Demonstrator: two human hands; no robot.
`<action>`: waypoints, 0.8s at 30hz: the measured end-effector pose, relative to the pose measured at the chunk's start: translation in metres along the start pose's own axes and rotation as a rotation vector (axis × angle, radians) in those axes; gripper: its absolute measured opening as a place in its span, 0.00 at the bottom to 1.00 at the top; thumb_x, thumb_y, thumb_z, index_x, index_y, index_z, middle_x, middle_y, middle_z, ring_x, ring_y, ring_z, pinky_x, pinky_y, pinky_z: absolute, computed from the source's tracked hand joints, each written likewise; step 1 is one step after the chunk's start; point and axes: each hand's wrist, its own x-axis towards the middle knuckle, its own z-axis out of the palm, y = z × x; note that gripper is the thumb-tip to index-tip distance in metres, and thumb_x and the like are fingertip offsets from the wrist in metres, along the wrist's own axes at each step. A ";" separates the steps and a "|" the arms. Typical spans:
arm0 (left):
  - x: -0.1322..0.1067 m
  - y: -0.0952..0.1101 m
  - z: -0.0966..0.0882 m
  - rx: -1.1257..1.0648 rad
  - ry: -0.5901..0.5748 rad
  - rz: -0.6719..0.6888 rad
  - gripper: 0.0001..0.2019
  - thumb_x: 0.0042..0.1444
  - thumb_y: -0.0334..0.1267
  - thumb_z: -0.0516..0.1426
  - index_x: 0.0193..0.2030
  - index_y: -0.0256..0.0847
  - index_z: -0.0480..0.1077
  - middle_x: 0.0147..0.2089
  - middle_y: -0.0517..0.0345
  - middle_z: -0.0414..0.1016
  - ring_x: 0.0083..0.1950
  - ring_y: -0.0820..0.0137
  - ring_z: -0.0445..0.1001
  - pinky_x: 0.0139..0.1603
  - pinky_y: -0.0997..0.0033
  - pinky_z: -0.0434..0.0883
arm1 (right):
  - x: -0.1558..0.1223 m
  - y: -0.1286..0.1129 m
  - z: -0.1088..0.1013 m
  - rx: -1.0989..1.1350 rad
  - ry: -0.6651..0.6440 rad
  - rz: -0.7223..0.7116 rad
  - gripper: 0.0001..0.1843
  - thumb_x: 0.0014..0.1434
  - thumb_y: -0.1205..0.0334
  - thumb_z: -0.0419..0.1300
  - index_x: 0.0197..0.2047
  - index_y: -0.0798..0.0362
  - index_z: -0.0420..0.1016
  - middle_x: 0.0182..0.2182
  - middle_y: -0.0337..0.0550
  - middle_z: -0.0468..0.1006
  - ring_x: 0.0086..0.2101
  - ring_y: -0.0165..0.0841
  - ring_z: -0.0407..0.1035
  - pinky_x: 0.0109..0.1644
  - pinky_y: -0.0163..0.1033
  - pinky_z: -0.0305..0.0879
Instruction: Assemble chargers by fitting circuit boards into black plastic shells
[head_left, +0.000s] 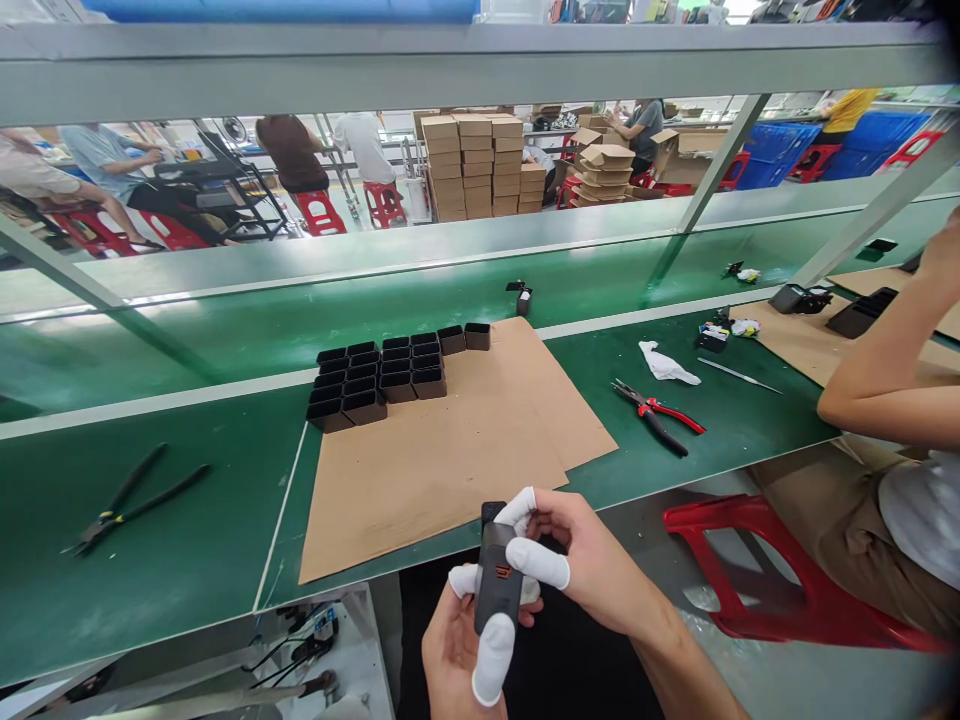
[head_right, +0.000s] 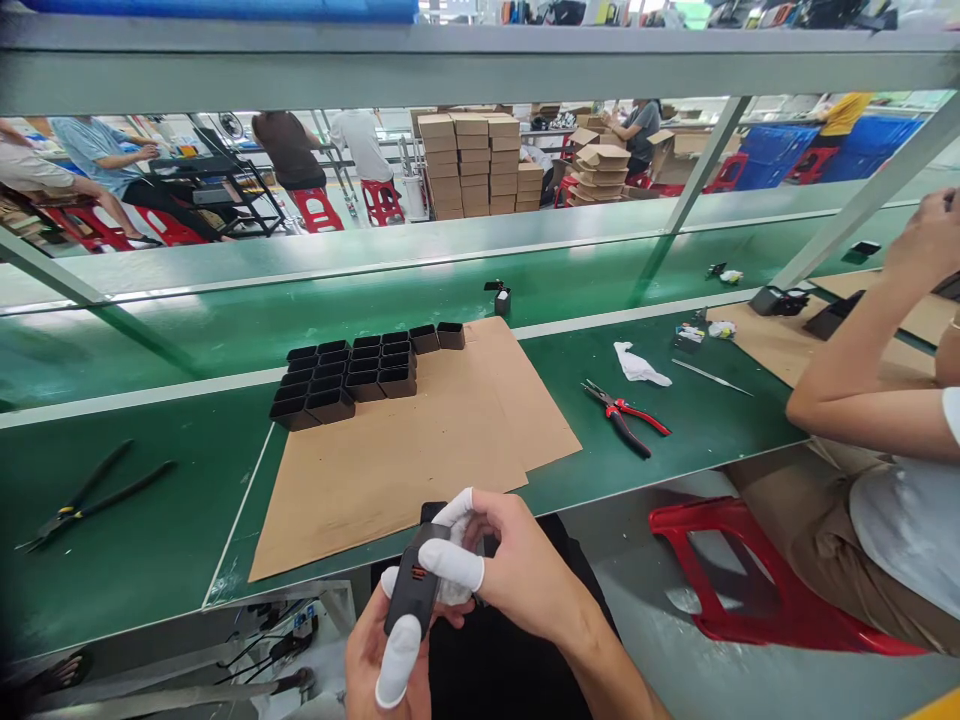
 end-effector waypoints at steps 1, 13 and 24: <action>0.000 0.000 0.000 0.000 0.014 -0.002 0.30 0.42 0.63 0.77 0.38 0.41 0.79 0.29 0.56 0.84 0.33 0.57 0.85 0.32 0.66 0.78 | 0.000 0.000 0.001 -0.015 0.006 0.007 0.18 0.63 0.44 0.73 0.39 0.52 0.80 0.32 0.38 0.80 0.33 0.33 0.70 0.42 0.39 0.68; -0.002 0.011 0.014 -0.040 0.115 -0.079 0.31 0.33 0.62 0.80 0.32 0.39 0.79 0.23 0.58 0.80 0.21 0.68 0.79 0.23 0.77 0.69 | 0.001 0.009 0.004 0.025 0.020 0.025 0.19 0.60 0.46 0.76 0.36 0.53 0.80 0.31 0.38 0.80 0.33 0.32 0.70 0.42 0.38 0.67; -0.002 0.010 0.017 -0.032 0.124 -0.083 0.33 0.32 0.65 0.79 0.32 0.39 0.79 0.24 0.57 0.80 0.20 0.69 0.78 0.20 0.79 0.66 | 0.004 0.010 0.002 0.037 0.025 0.067 0.23 0.57 0.43 0.77 0.35 0.54 0.78 0.31 0.39 0.80 0.32 0.32 0.68 0.41 0.38 0.66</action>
